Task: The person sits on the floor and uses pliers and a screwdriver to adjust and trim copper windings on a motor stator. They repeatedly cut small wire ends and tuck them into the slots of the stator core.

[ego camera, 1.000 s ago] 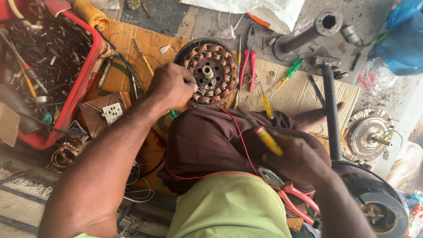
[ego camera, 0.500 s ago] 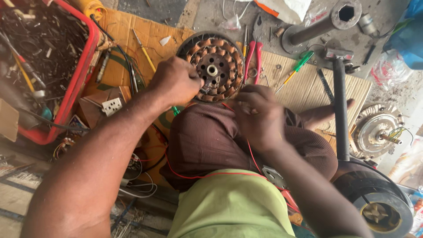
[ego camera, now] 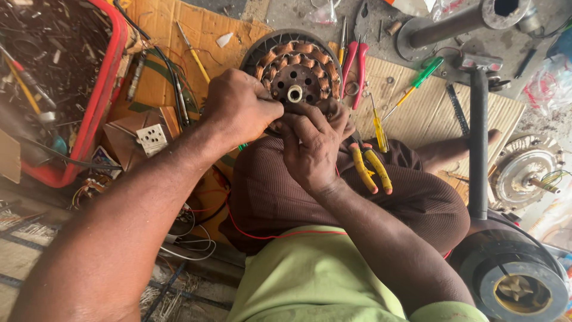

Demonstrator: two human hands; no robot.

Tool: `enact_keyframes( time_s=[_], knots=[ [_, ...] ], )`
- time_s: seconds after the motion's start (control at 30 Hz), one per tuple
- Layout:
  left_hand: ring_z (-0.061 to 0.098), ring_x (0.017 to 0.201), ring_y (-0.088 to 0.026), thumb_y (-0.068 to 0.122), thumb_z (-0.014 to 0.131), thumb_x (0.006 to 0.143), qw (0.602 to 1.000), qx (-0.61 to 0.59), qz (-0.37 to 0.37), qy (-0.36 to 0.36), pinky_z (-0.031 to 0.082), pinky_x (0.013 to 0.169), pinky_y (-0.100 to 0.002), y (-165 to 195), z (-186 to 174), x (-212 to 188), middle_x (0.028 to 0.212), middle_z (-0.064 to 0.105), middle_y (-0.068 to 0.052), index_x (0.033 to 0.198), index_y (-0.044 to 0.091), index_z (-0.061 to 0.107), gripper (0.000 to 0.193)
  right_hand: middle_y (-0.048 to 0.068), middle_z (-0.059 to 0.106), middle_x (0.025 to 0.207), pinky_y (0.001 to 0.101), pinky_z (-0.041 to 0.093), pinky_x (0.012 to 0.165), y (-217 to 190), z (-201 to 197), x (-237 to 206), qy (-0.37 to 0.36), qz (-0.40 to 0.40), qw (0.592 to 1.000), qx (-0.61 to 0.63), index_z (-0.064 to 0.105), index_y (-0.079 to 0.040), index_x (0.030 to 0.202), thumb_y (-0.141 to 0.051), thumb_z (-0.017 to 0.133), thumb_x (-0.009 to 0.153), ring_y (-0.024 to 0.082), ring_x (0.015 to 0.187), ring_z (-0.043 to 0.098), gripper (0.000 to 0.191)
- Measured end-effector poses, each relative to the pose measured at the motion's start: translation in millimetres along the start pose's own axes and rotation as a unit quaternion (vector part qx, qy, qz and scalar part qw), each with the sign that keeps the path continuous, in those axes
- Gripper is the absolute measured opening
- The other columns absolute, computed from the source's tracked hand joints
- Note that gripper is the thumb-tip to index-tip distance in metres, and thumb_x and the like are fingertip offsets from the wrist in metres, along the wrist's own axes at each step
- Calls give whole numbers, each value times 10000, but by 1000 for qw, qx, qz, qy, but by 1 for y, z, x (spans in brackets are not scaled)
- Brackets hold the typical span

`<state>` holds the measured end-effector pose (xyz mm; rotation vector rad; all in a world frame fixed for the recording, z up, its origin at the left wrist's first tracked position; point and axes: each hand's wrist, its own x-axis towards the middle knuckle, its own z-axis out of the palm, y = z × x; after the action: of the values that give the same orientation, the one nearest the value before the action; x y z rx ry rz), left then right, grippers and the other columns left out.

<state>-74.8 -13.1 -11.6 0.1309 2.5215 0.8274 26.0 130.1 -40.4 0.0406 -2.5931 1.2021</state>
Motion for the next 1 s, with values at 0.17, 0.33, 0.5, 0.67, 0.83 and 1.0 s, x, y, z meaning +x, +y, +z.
enact_keyframes(
  time_s=[0.17,0.33,0.5,0.67,0.83,1.0],
  knots=[
    [748,624,-180,196,846,729,999,10,35,-22,621,610,-301,0,-8,-1,718,765,-110,815,46,808,178,-44,696,1157,477,289,1028,0,3,-2,7,9,1000,-13,755,-183,1000,-161,825,889,279,1151,501,133],
    [693,524,-153,147,796,792,963,-113,-231,-83,582,486,-305,1,-9,8,664,732,-112,735,12,742,157,-46,693,1169,479,293,1043,-1,3,-3,1,10,1000,-10,748,-186,1027,-134,807,898,275,1178,499,151],
    [666,515,-183,56,808,745,908,-269,-315,-62,526,466,-355,0,-4,12,679,722,-150,725,-33,726,122,-56,693,1194,478,297,1048,-3,2,-2,0,12,1000,-9,744,-194,1040,-122,793,899,271,1198,500,167],
    [735,628,-185,166,820,756,988,41,149,3,609,638,-331,-7,-11,-6,750,774,-109,803,53,810,123,-63,685,1198,483,284,1027,-5,3,-1,13,25,1000,-15,741,-197,1045,-159,812,887,285,1215,489,178],
    [733,592,-186,203,808,773,1000,19,12,-15,608,618,-322,4,-15,-6,706,767,-114,787,45,809,159,-71,704,1181,474,282,1021,-7,1,0,7,31,999,-10,761,-210,1030,-130,802,875,277,1198,494,179],
    [733,552,-179,167,813,754,965,-102,-224,-92,617,524,-343,20,-7,4,714,775,-142,766,-18,752,196,-80,709,1164,460,300,1055,-6,-1,4,22,23,999,8,767,-213,1015,-154,812,875,260,1185,502,158]
  ],
)
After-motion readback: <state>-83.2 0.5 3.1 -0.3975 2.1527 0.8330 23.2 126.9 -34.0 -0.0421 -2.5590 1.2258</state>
